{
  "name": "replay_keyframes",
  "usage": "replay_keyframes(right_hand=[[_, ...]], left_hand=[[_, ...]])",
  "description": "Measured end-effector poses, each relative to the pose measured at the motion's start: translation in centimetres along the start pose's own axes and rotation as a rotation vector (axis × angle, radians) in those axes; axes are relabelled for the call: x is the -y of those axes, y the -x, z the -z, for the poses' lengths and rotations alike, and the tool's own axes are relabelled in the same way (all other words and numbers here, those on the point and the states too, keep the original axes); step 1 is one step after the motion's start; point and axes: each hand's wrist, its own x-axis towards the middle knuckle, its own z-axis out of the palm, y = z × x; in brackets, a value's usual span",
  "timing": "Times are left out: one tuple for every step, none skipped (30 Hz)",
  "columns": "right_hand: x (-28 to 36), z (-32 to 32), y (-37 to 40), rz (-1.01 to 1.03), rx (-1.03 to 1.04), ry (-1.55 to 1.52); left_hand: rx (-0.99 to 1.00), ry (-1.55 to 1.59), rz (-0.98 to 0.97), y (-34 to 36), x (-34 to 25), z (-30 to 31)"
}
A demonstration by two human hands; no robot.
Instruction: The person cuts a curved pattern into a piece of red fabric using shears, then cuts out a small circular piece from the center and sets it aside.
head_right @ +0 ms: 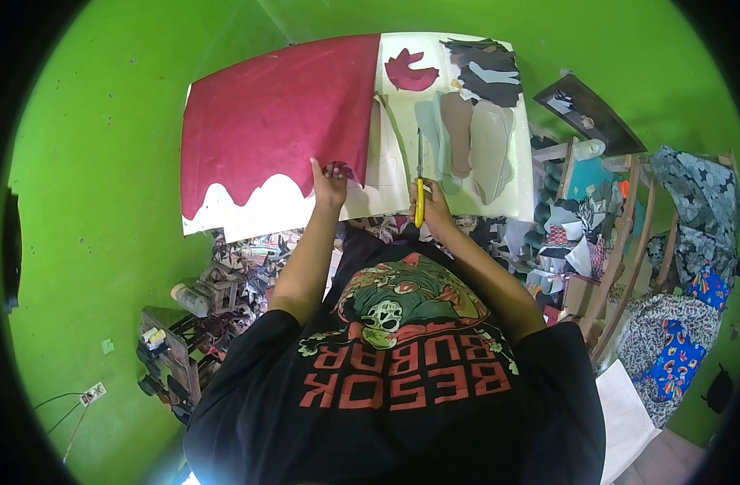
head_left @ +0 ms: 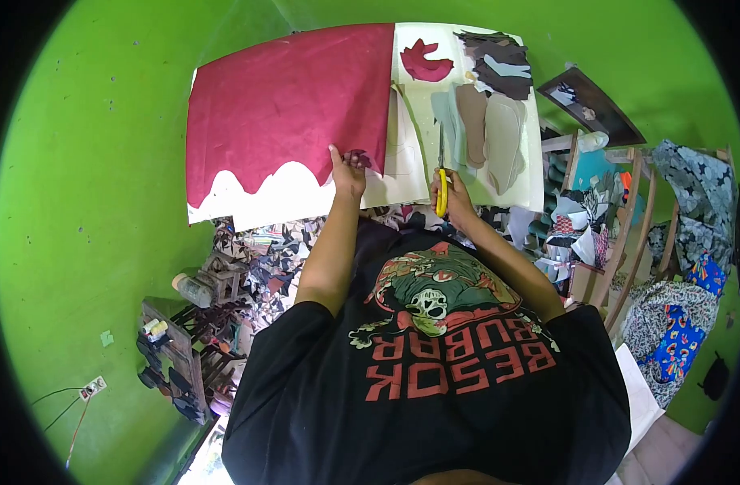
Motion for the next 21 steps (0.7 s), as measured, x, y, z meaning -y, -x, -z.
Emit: replay_keyframes(right_hand=[[0.1, -0.3, 0.2, 0.0, 0.022, -0.007], [0.3, -0.6, 0.3, 0.0, 0.046, -0.014], [0.7, -1.1, 0.3, -0.002, 0.055, -0.006], [1.1, -1.6, 0.4, -0.021, 0.042, 0.014], [1.4, -2.2, 0.4, -0.042, 0.029, 0.031], [1.4, -2.7, 0.0, -0.045, 0.042, 0.037], [1.5, -3.1, -0.5, -0.028, -0.006, 0.117], [1.5, -3.5, -1.0, -0.012, -0.055, 0.196], [1.6, -3.9, -1.7, 0.01, -0.074, 0.195], [1.8, -4.4, -2.6, 0.006, -0.062, 0.2], [1.9, -4.8, -3.4, 0.023, -0.072, 0.224], [2.0, -5.3, -3.8, 0.038, -0.084, 0.248], [2.2, -5.8, -4.1, 0.029, -0.081, 0.225], [2.4, -6.2, -4.3, 0.021, -0.067, 0.23], [2.3, -6.5, -4.6, 0.033, -0.034, 0.199], [2.0, -6.9, -4.7, 0.044, -0.002, 0.164], [1.8, -7.4, -4.7, 0.066, 0.032, 0.152], [1.5, -7.7, -4.7, 0.06, 0.044, 0.143], [1.0, -8.0, -4.6, 0.041, 0.062, 0.145], [0.6, -8.5, -4.5, 0.024, 0.08, 0.149], [0.4, -9.2, -3.9, 0.005, 0.072, 0.163]], left_hand=[[0.26, 0.127, 0.034, -4.5, 0.6, 3.9], [0.258, 0.136, 0.028, -4.6, 0.7, 4.0], [0.146, 0.011, 0.012, -4.2, 1.0, 3.8], [0.031, -0.113, -0.004, -3.6, 1.4, 3.5], [0.019, -0.128, -0.014, -2.7, 1.8, 3.2], [0.03, -0.14, 0.014, -3.7, 2.5, 4.3], [0.044, -0.13, 0.034, -3.7, 2.9, 4.7], [0.057, -0.122, 0.054, -3.7, 3.3, 5.1], [0.051, -0.113, 0.044, -3.7, 3.2, 5.2], [0.058, -0.105, 0.092, -3.8, 3.1, 5.2], [0.064, -0.098, 0.142, -3.8, 2.9, 5.5], [0.055, -0.093, 0.136, -3.2, 2.3, 5.5], [0.048, -0.121, 0.131, -2.8, 1.7, 5.6], [0.04, -0.147, 0.124, -2.3, 0.9, 5.6], [0.027, -0.14, 0.112, -1.7, 0.1, 5.7], [-0.031, -0.203, 0.09, -1.0, -1.0, 6.1], [-0.088, -0.268, 0.068, -0.2, -2.2, 6.4], [-0.097, -0.273, 0.056, 0.2, -3.6, 7.4], [-0.07, -0.342, 0.088, 0.8, -5.0, 8.7], [-0.042, -0.411, 0.121, 1.2, -6.5, 10.0], [-0.105, -0.522, 0.115, 2.1, -8.1, 10.5]])
